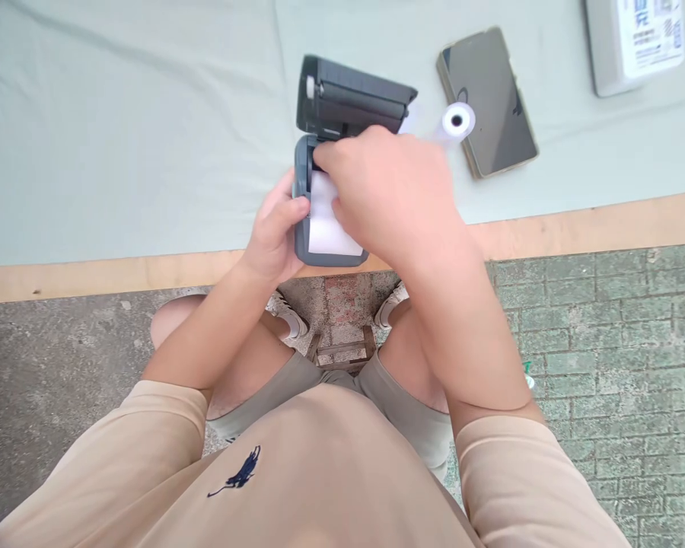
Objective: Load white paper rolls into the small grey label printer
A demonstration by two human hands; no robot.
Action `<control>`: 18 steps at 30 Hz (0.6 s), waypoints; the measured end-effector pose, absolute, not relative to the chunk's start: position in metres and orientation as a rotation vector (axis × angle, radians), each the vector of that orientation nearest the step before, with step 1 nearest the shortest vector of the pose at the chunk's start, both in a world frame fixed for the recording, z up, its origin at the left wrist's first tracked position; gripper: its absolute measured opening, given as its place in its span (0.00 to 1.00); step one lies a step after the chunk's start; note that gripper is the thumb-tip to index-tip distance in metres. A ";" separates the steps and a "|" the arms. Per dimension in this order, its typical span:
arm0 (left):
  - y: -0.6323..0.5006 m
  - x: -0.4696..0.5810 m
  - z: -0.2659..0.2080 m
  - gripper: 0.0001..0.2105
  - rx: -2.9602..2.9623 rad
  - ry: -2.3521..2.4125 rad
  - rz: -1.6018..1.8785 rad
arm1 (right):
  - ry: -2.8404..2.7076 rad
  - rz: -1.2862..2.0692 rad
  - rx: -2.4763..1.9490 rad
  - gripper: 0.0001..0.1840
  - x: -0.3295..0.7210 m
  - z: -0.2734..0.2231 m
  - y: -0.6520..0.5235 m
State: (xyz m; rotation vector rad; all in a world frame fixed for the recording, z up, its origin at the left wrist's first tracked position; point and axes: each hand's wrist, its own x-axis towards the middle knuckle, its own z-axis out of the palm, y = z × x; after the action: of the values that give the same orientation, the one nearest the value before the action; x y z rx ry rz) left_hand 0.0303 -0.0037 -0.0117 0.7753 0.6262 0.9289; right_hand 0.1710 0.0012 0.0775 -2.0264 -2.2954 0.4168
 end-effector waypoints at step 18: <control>0.005 0.028 -0.010 0.12 0.631 0.537 0.963 | -1.653 0.827 -1.805 0.15 0.260 0.033 -0.053</control>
State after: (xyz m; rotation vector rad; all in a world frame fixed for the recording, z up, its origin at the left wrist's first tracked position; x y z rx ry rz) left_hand 0.0284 0.0050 -0.0103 0.6307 0.5372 0.9631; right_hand 0.2602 -0.0533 0.0331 -1.8047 -1.6533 0.8270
